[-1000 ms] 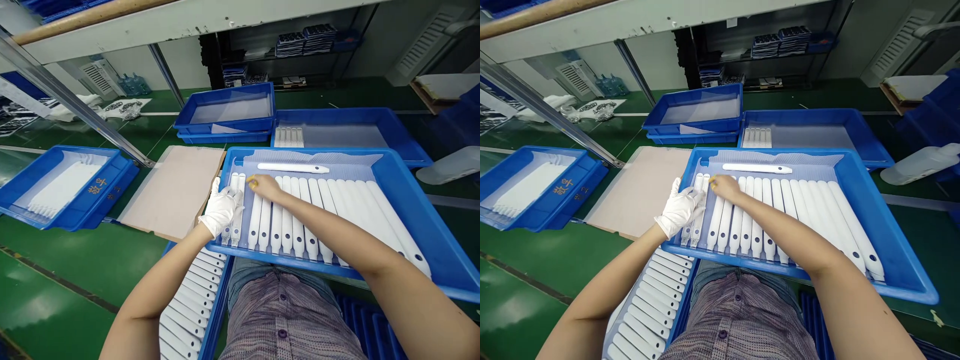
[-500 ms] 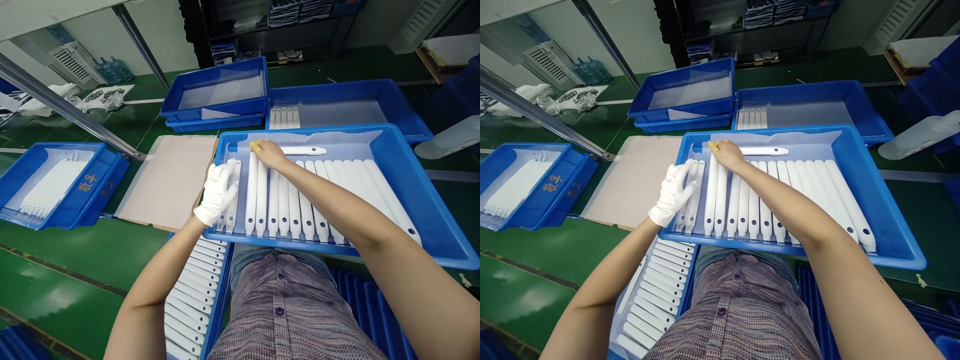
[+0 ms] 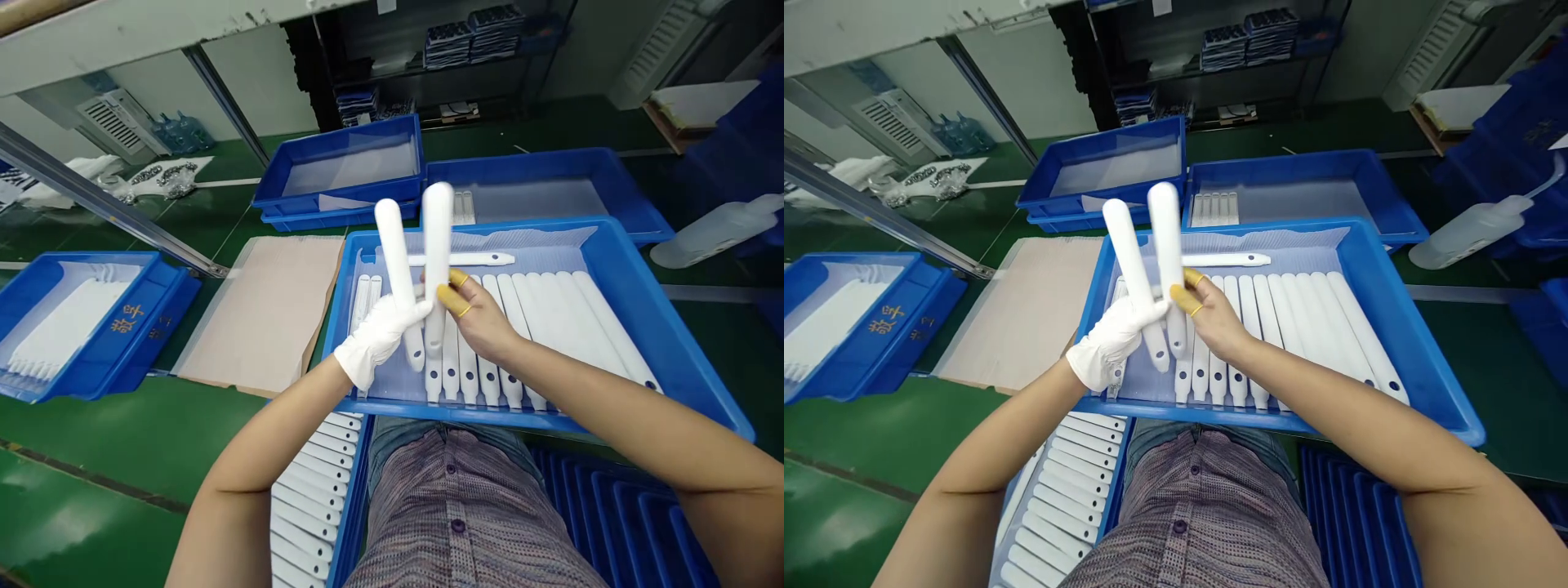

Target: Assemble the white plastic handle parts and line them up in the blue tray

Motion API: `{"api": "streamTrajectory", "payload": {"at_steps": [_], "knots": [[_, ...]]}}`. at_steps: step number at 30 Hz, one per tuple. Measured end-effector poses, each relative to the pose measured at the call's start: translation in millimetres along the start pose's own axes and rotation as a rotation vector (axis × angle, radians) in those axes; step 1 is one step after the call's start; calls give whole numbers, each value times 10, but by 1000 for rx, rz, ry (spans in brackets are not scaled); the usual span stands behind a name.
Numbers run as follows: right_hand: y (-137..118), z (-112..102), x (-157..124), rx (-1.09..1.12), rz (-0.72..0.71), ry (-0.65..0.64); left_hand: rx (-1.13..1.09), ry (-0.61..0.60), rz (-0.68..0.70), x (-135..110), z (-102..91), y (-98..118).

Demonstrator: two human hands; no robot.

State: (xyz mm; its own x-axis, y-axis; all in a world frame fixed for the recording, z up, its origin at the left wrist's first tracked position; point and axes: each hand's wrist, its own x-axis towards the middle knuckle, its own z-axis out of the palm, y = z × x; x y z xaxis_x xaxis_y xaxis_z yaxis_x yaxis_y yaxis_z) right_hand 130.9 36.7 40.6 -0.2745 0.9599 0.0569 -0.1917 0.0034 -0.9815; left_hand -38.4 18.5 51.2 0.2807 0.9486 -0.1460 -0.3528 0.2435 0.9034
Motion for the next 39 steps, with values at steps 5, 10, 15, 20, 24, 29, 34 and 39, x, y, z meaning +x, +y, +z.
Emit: {"api": "streamTrajectory", "payload": {"at_steps": [5, 10, 15, 20, 24, 29, 34, 39], "knots": [[-195, -223, 32, 365, 105, 118, -130, 135, 104, 168, 234, 78], [-188, -269, -23, 450, 296, 81, -194, 18, 54, 264, 345, -136], [-109, -287, -43, 540, 355, 98, -162, -22, 26, 284, 283, -226], [-9, -270, -38, 549, 274, 90, -264, -52, -158, 283, 226, -226], [36, -235, -28, 551, 277, 98, -364, -7, -226, 298, 248, -229], [17, -252, -24, 497, 300, 94, -343, 49, -189, 312, 203, -273], [59, -262, -47, 412, 265, 42, -284, 36, -77, 318, 159, -314], [126, -223, -124, 290, 165, 39, -288, 32, -44, 291, 181, -308]]}}
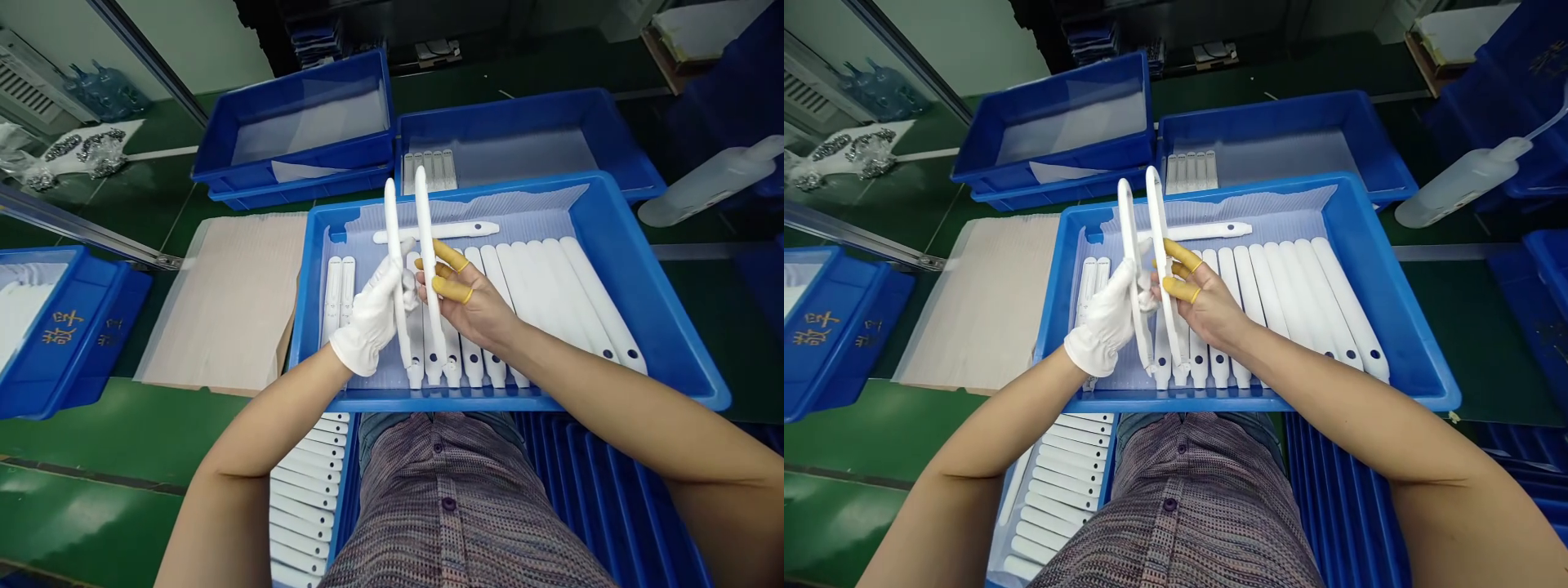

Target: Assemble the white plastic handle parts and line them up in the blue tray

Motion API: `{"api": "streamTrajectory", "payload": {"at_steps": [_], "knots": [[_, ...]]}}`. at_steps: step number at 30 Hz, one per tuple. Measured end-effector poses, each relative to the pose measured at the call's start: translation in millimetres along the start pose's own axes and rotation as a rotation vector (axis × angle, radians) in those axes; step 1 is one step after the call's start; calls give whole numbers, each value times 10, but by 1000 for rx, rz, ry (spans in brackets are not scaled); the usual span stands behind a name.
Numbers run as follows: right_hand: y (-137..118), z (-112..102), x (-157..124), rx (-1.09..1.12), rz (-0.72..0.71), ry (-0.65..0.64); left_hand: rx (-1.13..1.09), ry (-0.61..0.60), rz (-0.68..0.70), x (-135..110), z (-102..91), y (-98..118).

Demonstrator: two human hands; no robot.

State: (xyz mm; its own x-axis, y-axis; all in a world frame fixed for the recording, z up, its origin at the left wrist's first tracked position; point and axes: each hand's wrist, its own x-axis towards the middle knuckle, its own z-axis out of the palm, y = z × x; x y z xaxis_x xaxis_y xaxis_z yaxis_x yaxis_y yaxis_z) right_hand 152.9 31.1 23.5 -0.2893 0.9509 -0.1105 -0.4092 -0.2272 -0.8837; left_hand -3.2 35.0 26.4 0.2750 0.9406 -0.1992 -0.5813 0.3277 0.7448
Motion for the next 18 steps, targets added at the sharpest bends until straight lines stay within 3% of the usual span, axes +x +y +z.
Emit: {"api": "streamTrajectory", "payload": {"at_steps": [6, 9, 14, 16, 18], "knots": [[63, -14, -93, -471, -419, 64, 54, -212, 13, -65, -80, 36], [101, -48, -93, -626, -540, 58, 116, -235, 4, -70, -96, 55], [114, -87, -81, -640, -566, 26, 236, -194, 58, -19, -83, 91], [66, -96, -83, -686, -486, -8, 337, -130, 104, -16, -108, 175], [0, -95, -73, -806, -316, -52, 507, -64, 125, -42, -183, 297]]}}
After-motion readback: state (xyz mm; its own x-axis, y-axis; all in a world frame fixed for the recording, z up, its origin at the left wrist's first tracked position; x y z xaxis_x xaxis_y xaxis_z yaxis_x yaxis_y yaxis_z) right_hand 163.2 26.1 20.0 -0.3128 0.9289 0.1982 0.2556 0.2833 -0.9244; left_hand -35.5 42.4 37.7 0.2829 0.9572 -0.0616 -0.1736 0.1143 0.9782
